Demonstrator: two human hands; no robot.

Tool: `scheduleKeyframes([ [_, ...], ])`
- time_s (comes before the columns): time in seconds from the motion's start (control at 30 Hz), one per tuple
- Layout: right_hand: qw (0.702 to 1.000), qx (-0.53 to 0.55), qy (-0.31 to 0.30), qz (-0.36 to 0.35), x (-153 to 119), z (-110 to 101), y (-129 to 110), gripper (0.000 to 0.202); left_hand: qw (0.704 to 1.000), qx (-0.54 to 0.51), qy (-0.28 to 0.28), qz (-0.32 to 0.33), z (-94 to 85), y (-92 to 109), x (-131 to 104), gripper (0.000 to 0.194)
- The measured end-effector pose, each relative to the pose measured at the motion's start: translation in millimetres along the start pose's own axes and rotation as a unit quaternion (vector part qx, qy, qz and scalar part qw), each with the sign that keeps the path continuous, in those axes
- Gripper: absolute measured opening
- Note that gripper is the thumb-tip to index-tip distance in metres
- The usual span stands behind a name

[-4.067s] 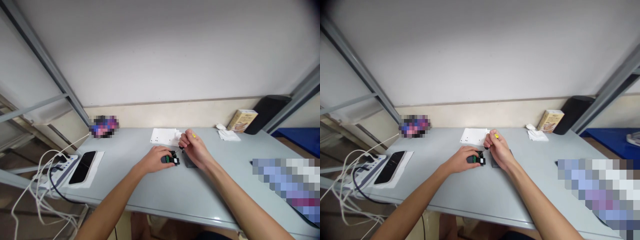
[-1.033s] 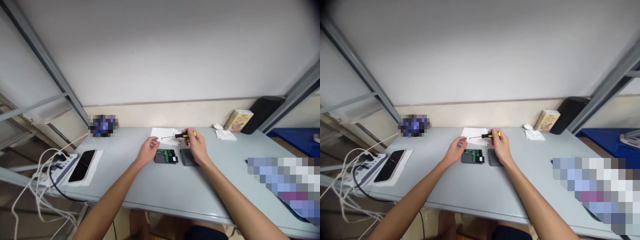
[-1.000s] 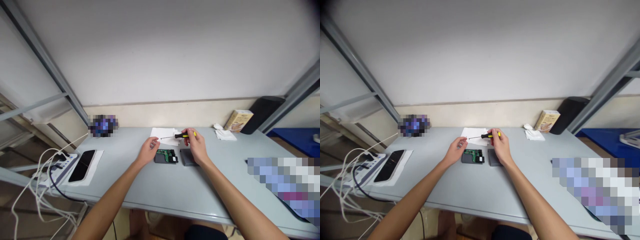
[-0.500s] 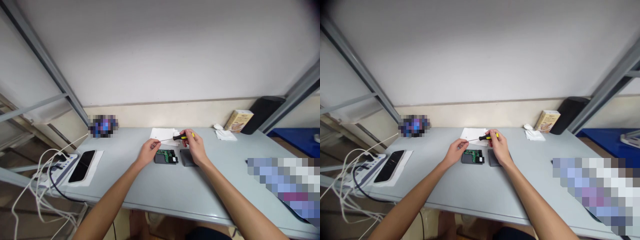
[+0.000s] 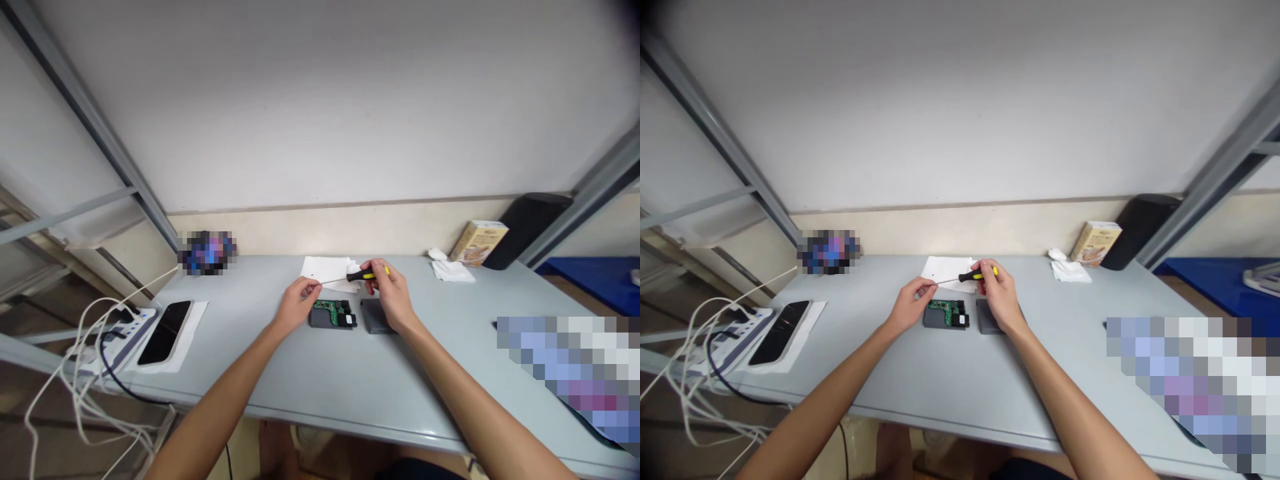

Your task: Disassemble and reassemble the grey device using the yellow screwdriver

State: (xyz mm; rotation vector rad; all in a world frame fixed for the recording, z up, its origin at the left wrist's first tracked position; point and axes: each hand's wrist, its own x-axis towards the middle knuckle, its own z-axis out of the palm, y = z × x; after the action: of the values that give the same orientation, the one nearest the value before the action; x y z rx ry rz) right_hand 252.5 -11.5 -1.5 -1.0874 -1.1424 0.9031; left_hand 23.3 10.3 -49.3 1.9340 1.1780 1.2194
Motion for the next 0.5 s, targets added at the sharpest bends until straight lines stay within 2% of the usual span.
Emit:
scheduleKeyframes([
  [0.5,1.000,0.007,0.002,0.010,-0.2,1.0,0.8,0.047,1.000,-0.006,0.017,0.003,0.5,0.6,0.8,0.015],
])
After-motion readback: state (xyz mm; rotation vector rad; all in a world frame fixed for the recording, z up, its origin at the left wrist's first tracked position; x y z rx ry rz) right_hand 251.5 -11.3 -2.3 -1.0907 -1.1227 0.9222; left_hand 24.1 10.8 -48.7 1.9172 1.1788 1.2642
